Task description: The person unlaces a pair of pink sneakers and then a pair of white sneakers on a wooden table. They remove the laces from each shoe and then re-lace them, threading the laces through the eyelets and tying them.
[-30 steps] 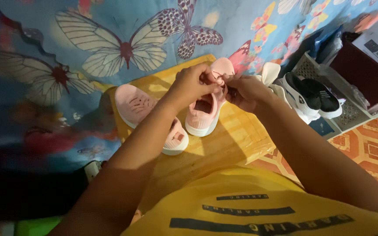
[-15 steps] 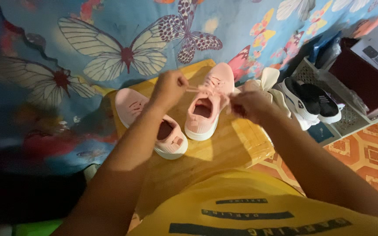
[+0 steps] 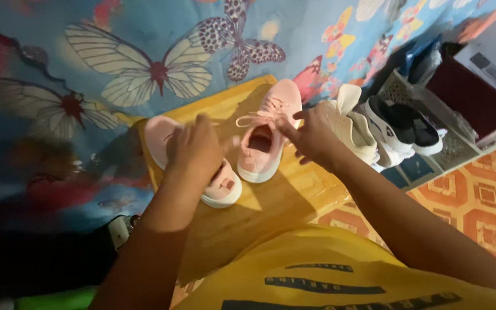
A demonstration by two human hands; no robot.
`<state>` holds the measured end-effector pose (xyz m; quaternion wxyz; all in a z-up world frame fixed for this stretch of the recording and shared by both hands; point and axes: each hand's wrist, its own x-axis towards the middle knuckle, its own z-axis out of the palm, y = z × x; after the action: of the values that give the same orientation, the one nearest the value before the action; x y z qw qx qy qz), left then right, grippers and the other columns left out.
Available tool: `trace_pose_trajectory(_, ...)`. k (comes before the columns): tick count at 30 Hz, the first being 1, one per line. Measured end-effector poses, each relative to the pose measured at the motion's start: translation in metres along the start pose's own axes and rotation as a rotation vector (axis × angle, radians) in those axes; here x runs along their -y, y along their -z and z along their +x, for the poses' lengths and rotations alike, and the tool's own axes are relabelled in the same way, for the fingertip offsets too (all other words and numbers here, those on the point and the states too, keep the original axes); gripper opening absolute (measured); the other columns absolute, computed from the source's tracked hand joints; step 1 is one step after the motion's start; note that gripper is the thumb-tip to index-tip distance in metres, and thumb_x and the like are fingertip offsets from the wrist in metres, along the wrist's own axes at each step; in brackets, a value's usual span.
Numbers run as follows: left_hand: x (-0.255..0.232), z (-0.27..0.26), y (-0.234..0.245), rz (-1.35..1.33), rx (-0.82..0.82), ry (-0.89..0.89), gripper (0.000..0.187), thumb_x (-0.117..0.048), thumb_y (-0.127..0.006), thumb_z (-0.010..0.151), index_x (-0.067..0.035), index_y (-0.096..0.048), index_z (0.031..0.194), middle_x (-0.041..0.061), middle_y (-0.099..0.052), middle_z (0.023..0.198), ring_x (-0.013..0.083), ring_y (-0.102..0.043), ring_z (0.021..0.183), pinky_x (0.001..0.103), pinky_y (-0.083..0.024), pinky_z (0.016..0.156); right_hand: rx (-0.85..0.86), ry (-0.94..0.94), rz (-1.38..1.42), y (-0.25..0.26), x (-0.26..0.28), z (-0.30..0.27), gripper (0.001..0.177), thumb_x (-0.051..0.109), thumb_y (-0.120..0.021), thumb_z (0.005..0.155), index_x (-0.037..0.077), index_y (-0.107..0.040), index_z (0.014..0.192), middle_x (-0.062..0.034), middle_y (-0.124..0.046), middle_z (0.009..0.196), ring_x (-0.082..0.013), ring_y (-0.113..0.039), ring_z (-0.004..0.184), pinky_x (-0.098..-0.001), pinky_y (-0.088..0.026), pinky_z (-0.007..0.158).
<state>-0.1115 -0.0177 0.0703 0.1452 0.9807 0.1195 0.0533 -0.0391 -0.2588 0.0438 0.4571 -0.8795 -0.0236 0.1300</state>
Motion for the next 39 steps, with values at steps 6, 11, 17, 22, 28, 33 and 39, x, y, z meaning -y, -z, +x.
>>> trace_pose_trajectory(6, -0.016, -0.043, -0.006, 0.125, 0.307, -0.073, 0.039, -0.016, -0.06, 0.093, -0.009, -0.055, 0.131, 0.023, -0.075, 0.108, 0.04, -0.07, 0.107, 0.056, -0.05, 0.095, 0.101, -0.061, 0.006, -0.018, 0.03, -0.04, 0.094, 0.046, -0.081, 0.076, 0.011, -0.028, 0.146, -0.0191, -0.071, 0.103, -0.03, -0.075, 0.073, -0.0436, -0.063, 0.053)
trace_pose_trajectory(11, -0.011, -0.026, -0.043, -0.148, -0.112, -0.371, 0.054, -0.001, -0.059, 0.083, -0.005, -0.052, 0.136, 0.031, -0.07, 0.101, 0.0475, -0.065, 0.102, 0.056, -0.049, 0.092, -0.002, 0.156, -0.076, 0.0, 0.003, -0.018, 0.06, 0.02, -0.067, 0.084, 0.016, -0.048, 0.141, -0.0188, -0.075, 0.104, -0.0324, -0.078, 0.074, -0.0389, -0.063, 0.052)
trace_pose_trajectory(17, -0.042, -0.025, -0.042, -0.241, 0.124, -0.597, 0.067, -0.016, -0.072, 0.076, -0.015, -0.05, 0.139, 0.027, -0.068, 0.111, 0.0454, -0.064, 0.103, 0.054, -0.049, 0.086, -0.126, 0.563, -0.261, 0.008, -0.023, -0.001, 0.045, 0.015, -0.066, 0.093, 0.014, -0.058, 0.137, -0.0174, -0.076, 0.109, -0.0302, -0.076, 0.098, -0.0405, -0.059, 0.076)
trace_pose_trajectory(22, -0.066, -0.032, -0.034, -0.059, 0.266, -0.446, 0.059, -0.044, -0.084, 0.073, -0.018, -0.06, 0.12, 0.021, -0.067, 0.107, 0.0425, -0.063, 0.104, 0.056, -0.047, 0.084, 0.09, 0.225, 0.079, 0.013, -0.036, -0.001, 0.05, 0.023, -0.06, 0.097, 0.019, -0.049, 0.146, -0.0082, -0.076, 0.112, -0.0212, -0.071, 0.089, -0.0332, -0.057, 0.072)
trace_pose_trajectory(28, -0.071, -0.032, -0.046, -0.186, 0.024, -0.435, 0.027, -0.035, -0.071, 0.088, -0.01, -0.066, 0.097, 0.019, -0.071, 0.085, 0.0407, -0.07, 0.084, 0.055, -0.051, 0.076, 0.004, 0.072, 0.443, 0.029, -0.083, 0.01, 0.034, 0.021, -0.059, 0.1, 0.012, -0.066, 0.131, -0.0075, -0.069, 0.124, -0.0194, -0.072, 0.089, -0.0329, -0.058, 0.073)
trace_pose_trajectory(33, -0.069, -0.028, -0.055, -0.184, 0.082, -0.406, 0.028, -0.037, -0.068, 0.094, -0.008, -0.066, 0.094, 0.021, -0.07, 0.085, 0.0422, -0.069, 0.085, 0.056, -0.051, 0.076, -0.308, 0.212, -0.395, 0.057, -0.163, 0.023, 0.04, 0.02, -0.067, 0.095, 0.022, -0.068, 0.135, -0.0165, -0.07, 0.132, -0.0339, -0.071, 0.114, -0.0406, -0.054, 0.094)
trace_pose_trajectory(39, -0.063, -0.036, -0.05, -0.296, 0.071, -0.452, 0.031, -0.037, -0.074, 0.084, -0.008, -0.069, 0.095, 0.021, -0.071, 0.091, 0.0415, -0.067, 0.092, 0.055, -0.05, 0.079, 0.084, 0.045, -0.814, 0.056, -0.204, 0.055, 0.093, 0.037, -0.088, 0.071, 0.049, -0.045, 0.153, -0.0376, -0.007, 0.162, -0.052, -0.058, 0.126, -0.0491, -0.048, 0.107)
